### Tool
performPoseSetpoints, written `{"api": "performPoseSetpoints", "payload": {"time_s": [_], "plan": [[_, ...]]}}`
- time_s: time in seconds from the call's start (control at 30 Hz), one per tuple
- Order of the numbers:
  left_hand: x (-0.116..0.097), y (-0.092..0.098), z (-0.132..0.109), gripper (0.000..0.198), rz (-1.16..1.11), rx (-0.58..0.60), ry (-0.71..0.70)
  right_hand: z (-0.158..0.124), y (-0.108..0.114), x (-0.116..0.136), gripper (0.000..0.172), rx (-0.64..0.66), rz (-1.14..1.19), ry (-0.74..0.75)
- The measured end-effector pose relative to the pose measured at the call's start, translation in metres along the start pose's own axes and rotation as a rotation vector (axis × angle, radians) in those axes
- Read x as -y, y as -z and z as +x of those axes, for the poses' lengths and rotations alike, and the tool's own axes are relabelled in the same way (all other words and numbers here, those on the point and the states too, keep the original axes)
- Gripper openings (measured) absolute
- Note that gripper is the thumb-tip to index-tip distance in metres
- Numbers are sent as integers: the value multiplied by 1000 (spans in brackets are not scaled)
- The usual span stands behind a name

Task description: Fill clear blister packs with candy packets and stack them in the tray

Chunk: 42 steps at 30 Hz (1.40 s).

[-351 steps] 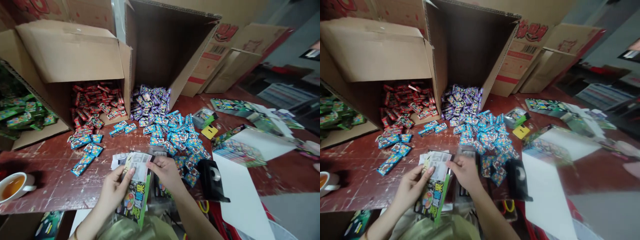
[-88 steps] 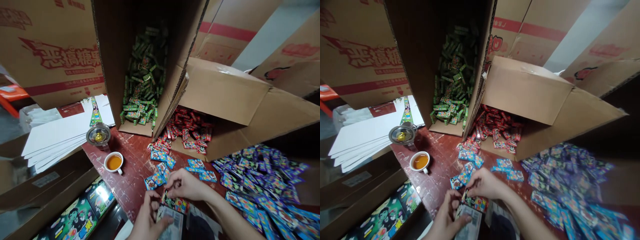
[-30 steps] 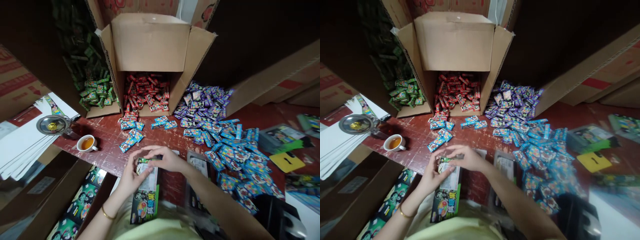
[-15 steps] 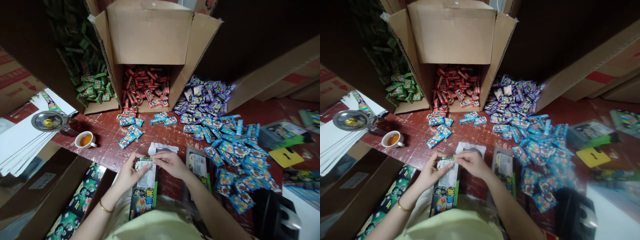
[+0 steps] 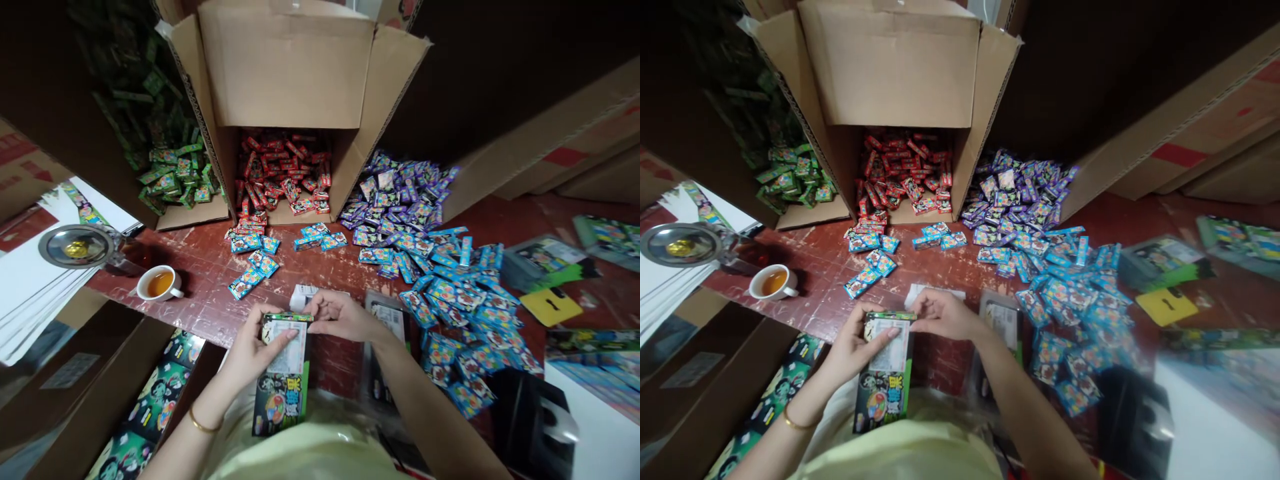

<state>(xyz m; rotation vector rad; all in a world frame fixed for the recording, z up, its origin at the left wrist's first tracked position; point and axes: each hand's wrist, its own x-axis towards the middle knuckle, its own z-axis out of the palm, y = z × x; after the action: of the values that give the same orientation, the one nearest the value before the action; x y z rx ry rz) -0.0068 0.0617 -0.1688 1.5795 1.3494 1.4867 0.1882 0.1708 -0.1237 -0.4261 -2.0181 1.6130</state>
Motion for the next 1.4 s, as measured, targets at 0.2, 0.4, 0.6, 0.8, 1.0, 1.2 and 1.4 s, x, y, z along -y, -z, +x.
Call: {"api": "performPoseSetpoints", "payload": {"time_s": [0.2, 0.4, 0.6, 0.8, 1.0, 1.2, 1.4], "plan": [[1, 1, -2, 34, -7, -27, -18, 7, 0, -1, 37, -11, -7, -18], [4, 1, -4, 33, -8, -65, -31, 7, -8, -8, 33, -40, 43, 5], [4, 4, -4, 31, 16, -56, -5, 3, -14, -4, 31, -44, -9, -20], [-1, 0, 0, 30, 66, -42, -13, -3, -13, -13, 30, -67, -23, -10], [6, -23, -8, 62, -215, -295, -4, -10, -21, -26, 29, -156, -25, 44], [14, -17, -11, 31, -73, -268, 17, -8, -66, -50, 25, -574, 56, 232], [13, -11, -8, 13, -143, -332, -194, 0, -90, -47, 7, -729, -109, 413]]}}
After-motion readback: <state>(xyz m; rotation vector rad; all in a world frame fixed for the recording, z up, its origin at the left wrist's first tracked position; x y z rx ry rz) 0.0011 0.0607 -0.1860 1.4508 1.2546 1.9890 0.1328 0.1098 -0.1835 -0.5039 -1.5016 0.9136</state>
